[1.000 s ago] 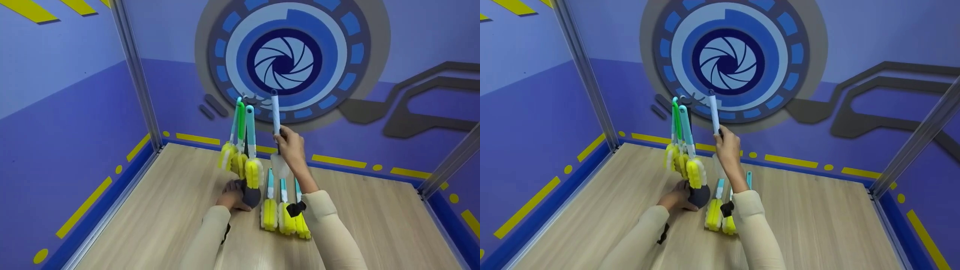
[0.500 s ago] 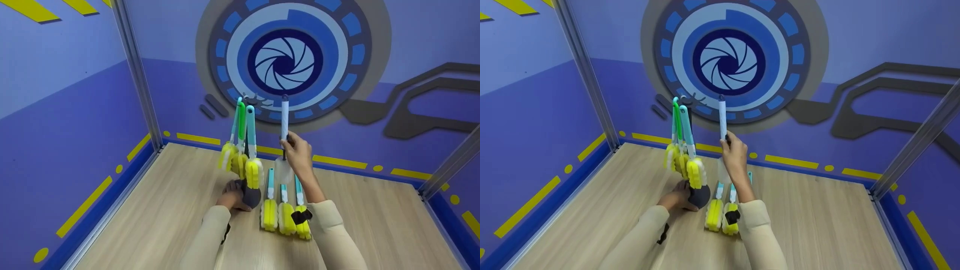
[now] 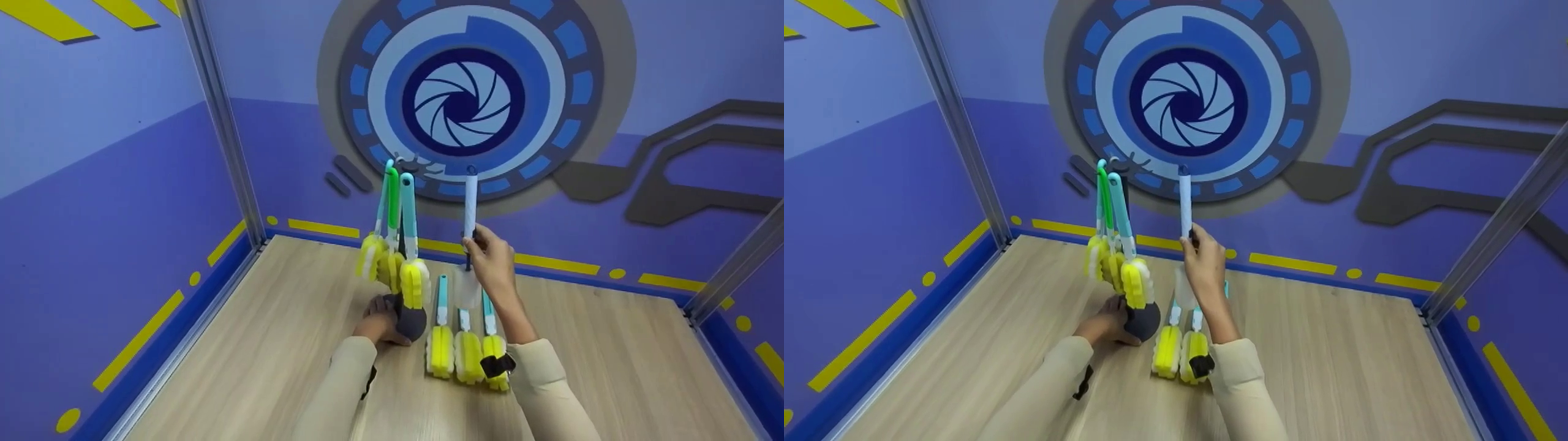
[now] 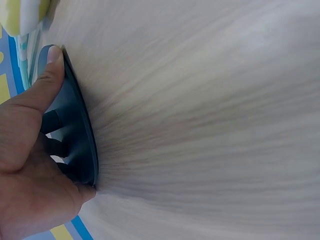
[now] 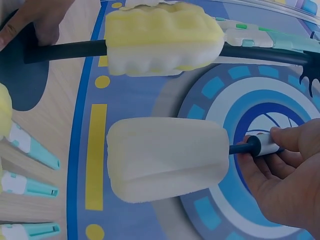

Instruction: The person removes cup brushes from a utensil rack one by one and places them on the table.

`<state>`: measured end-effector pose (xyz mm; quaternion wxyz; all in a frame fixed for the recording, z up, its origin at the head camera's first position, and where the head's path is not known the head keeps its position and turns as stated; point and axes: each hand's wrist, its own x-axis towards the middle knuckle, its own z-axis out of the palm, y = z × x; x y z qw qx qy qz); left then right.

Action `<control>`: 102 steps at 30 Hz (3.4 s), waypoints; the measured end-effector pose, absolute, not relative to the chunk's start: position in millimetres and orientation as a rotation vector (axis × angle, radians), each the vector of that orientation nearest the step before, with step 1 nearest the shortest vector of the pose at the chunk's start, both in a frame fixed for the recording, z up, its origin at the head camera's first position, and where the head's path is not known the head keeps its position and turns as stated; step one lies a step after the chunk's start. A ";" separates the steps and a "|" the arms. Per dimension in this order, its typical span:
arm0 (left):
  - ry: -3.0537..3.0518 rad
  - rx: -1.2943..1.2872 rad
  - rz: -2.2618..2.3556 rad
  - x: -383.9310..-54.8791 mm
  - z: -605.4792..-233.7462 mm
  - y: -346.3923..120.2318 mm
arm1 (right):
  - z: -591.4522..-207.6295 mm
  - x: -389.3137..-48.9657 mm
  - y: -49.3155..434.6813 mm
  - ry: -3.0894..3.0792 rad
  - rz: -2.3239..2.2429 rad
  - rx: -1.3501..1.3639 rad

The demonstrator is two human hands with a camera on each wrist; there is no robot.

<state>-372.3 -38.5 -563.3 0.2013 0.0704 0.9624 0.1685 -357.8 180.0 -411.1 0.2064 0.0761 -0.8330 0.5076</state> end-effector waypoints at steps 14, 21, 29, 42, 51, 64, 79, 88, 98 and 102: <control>2.658 0.152 0.436 -369.9 -560.6 -38.5 | -418.4 -345.4 184.0 -2.271 1.449 0.209; 2.650 0.126 0.492 -370.9 -565.7 -37.8 | -426.3 -338.1 187.1 -2.274 1.463 0.183; 2.670 0.163 0.464 -373.8 -563.9 -38.5 | -438.9 -332.4 187.9 -2.286 1.463 0.162; 2.687 0.178 0.489 -369.4 -563.7 -39.7 | -452.8 -322.1 205.9 -2.325 1.497 0.095; 2.696 0.167 0.527 -367.2 -561.7 -40.0 | -459.9 -318.7 226.6 -2.332 1.474 -0.010; 2.716 0.161 0.464 -368.7 -563.9 -38.4 | -460.0 -311.5 247.7 -2.313 1.492 -0.085; 2.745 0.223 0.334 -368.7 -564.1 -38.7 | -461.3 -306.7 264.8 -2.302 1.509 -0.160; 2.735 0.215 0.364 -368.4 -561.8 -38.0 | -466.5 -303.0 273.8 -2.325 1.517 -0.188; 2.744 0.231 0.340 -369.3 -563.0 -38.3 | -477.5 -306.6 283.6 -2.340 1.536 -0.188; 2.729 0.232 0.287 -371.4 -562.8 -37.9 | -485.9 -307.2 287.8 -2.333 1.589 -0.194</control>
